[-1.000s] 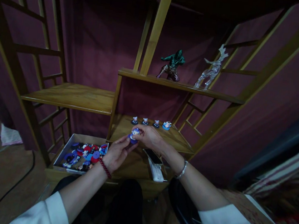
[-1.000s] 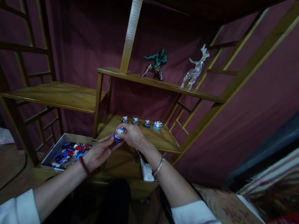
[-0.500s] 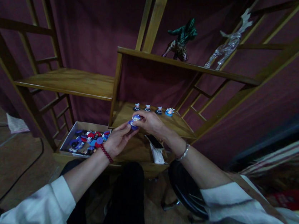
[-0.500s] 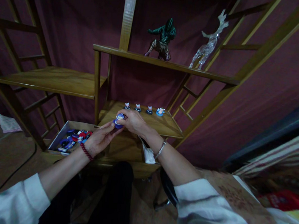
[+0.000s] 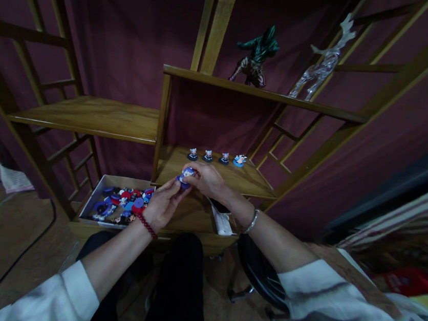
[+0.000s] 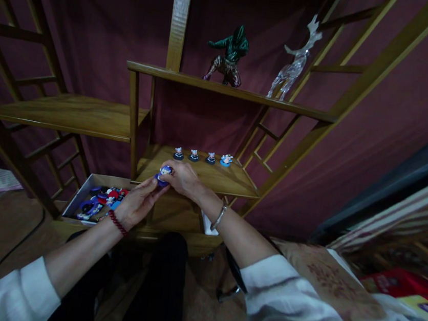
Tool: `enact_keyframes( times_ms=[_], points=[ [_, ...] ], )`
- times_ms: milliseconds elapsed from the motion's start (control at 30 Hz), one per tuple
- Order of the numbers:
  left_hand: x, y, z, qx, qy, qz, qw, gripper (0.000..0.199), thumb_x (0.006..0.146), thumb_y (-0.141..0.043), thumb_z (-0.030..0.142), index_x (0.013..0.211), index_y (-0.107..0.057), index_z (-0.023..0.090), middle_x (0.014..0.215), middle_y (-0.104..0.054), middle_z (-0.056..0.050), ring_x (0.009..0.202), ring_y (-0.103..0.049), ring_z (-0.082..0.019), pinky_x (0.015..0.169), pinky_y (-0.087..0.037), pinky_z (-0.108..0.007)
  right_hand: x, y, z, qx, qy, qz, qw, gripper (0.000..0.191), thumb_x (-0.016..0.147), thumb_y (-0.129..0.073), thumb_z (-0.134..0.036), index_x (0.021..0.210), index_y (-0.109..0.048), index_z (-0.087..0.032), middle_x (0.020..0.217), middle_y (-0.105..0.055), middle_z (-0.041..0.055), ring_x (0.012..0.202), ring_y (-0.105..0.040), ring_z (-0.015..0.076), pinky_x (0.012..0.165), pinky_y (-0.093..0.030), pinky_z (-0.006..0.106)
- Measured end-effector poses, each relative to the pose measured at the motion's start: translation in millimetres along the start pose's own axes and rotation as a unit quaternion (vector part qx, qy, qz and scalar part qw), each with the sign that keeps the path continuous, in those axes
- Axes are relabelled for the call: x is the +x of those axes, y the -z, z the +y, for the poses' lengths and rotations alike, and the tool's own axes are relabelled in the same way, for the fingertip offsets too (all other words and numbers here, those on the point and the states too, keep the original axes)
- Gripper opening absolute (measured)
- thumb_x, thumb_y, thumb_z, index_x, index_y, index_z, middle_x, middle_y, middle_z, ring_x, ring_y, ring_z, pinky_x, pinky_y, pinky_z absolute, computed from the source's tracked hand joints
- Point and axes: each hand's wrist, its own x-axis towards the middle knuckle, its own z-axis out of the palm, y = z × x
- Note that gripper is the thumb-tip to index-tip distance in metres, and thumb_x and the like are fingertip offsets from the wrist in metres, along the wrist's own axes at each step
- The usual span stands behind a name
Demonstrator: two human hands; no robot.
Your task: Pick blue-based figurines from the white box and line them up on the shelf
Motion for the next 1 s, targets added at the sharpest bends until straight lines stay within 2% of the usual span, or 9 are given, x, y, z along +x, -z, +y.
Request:
enact_keyframes(
  times_ms=[367, 467, 667, 833, 1000],
  points=[
    [3.9, -3.6, 1.4, -0.007, -0.002, 0.005, 1.000, 0.011, 0.071, -0.061, 0.008, 0.079, -0.066, 0.012, 0.087, -0.067, -0.003, 0.092, -0.058, -0.015, 0.097, -0.038, -0.036, 3.8, -2.8, 1.7, -0.021, -0.021, 0.025, 0.999, 0.019, 0.070, -0.061, -0.026, 0.088, -0.062, -0.019, 0.073, -0.059, -0.0019, 0.060, -0.049, 0.0087, 0.058, -0.035, 0.019],
    [5.3, -4.1, 0.5, -0.008, -0.008, -0.006, 1.000, 0.012, 0.071, -0.061, 0.007, 0.080, -0.066, 0.013, 0.089, -0.066, -0.003, 0.092, -0.058, -0.014, 0.097, -0.037, -0.036, 4.1, -2.3, -0.2, -0.021, -0.041, 0.023, 0.999, 0.018, 0.072, -0.059, -0.026, 0.088, -0.061, -0.019, 0.070, -0.060, -0.0016, 0.060, -0.051, 0.0096, 0.057, -0.036, 0.019],
    [5.5, -4.1, -0.7, 0.006, -0.014, 0.008, 1.000, 0.012, 0.070, -0.062, 0.008, 0.079, -0.067, 0.014, 0.088, -0.067, -0.002, 0.095, -0.057, -0.016, 0.097, -0.038, -0.036, 2.9, -4.1, -1.5, -0.042, -0.075, 0.021, 0.996, 0.018, 0.072, -0.059, -0.029, 0.087, -0.061, -0.020, 0.069, -0.061, -0.0014, 0.062, -0.053, 0.0112, 0.056, -0.037, 0.020],
    [8.4, -7.8, 3.3, 0.017, -0.003, -0.003, 1.000, 0.010, 0.071, -0.061, 0.009, 0.078, -0.066, 0.013, 0.086, -0.067, -0.003, 0.092, -0.058, -0.016, 0.096, -0.039, -0.038, 8.0, 2.5, -4.4, -0.060, -0.061, 0.014, 0.996, 0.020, 0.071, -0.060, -0.028, 0.089, -0.061, -0.021, 0.074, -0.062, -0.0001, 0.064, -0.054, 0.0120, 0.058, -0.037, 0.021],
    [14.7, -11.9, 10.2, 0.012, -0.013, -0.016, 1.000, 0.010, 0.071, -0.062, 0.010, 0.080, -0.066, 0.013, 0.090, -0.067, -0.004, 0.095, -0.058, -0.016, 0.098, -0.037, -0.036, 12.0, 9.6, -7.4, -0.020, -0.062, 0.017, 0.998, 0.030, 0.072, -0.059, -0.028, 0.101, -0.058, -0.020, 0.074, -0.062, -0.0006, 0.063, -0.054, 0.0115, 0.060, -0.039, 0.022]
  ],
)
